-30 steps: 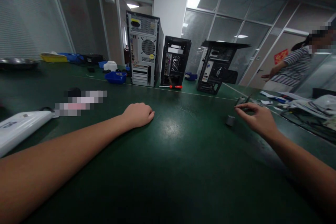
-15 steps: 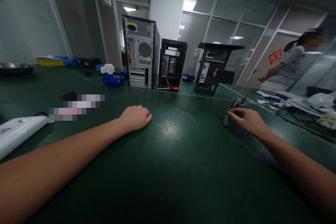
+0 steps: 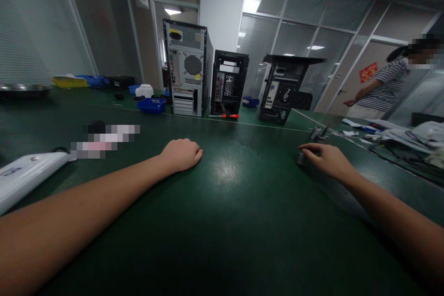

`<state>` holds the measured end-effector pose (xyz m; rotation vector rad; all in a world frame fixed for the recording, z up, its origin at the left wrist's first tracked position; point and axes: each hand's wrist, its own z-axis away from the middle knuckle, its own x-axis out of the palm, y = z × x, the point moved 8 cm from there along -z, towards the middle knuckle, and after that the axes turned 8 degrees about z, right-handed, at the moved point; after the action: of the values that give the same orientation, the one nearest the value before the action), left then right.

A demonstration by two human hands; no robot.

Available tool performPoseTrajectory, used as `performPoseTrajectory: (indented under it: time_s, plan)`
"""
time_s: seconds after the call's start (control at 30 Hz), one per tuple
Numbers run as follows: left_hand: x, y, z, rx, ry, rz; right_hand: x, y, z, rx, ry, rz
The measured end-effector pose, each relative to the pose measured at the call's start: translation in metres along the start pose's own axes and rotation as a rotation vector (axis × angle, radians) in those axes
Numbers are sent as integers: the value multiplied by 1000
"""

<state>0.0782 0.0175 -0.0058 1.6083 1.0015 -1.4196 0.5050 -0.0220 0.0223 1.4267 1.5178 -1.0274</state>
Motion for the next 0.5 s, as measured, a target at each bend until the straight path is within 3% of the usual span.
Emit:
performPoseTrajectory:
  time_s: [0.17,0.37,0.5]
  plan:
    - [1,0,0,-2,-15,4,5,8,-1,91,-56,-75]
    - [1,0,0,14,0,-4,0,11,-1,150,-9,-167]
    - [0,1,0,21,-11,15,5,13,1,220,-44,-289]
